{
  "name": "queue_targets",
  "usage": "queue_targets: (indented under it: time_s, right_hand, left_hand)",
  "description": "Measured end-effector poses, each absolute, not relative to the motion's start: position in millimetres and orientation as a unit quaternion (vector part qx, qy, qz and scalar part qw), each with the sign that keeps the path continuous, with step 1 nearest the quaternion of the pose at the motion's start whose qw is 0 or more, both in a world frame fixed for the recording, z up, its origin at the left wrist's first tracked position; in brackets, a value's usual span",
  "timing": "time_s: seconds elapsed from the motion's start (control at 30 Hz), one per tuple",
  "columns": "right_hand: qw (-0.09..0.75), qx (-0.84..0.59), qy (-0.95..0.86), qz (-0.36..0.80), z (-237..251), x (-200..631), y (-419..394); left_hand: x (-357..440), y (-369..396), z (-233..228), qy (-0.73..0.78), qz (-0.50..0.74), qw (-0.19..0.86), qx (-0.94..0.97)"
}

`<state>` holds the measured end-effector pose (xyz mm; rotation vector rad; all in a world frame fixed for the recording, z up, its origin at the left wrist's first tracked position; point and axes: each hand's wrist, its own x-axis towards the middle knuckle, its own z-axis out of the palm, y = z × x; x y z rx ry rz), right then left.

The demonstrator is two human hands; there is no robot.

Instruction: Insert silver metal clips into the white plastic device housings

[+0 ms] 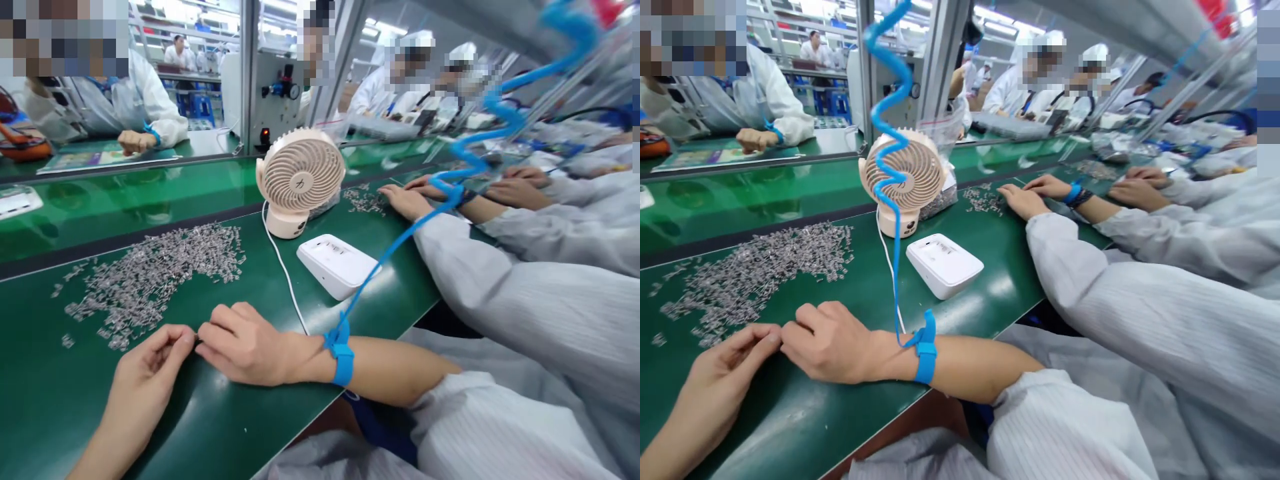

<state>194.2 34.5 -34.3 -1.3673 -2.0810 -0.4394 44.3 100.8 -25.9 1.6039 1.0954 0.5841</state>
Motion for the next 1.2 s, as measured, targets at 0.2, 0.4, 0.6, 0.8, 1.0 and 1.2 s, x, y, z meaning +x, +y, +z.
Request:
queue_targets:
  time_s: [0.2, 0.4, 0.6, 0.8, 1.0, 1.2]
  right_hand:
    - [0.308, -0.49, -0.786, -0.216, -34, 195, 33]
    - [0.286, -0.49, -0.799, -0.2, -39, 195, 37]
    - [0.244, -0.514, -0.802, -0.183, -39, 198, 38]
    - [0.31, -0.565, -0.747, -0.163, -21, 216, 33]
    - [0.389, -0.642, -0.641, -0.161, -15, 254, 27]
    - [0.315, -0.766, -0.525, -0.197, -19, 286, 0]
  left_hand:
    - [44, 103, -28, 0.478, 0.242, 0.578, 0.616]
    - [43, 103, -22, 0.442, 0.216, 0.569, 0.659]
    - [45, 102, -21, 0.453, 0.223, 0.541, 0.673]
    - [44, 103, -24, 0.444, 0.22, 0.512, 0.702]
    - [39, 105, -30, 0.408, 0.222, 0.466, 0.753]
    - [39, 103, -27, 0.383, 0.227, 0.445, 0.777]
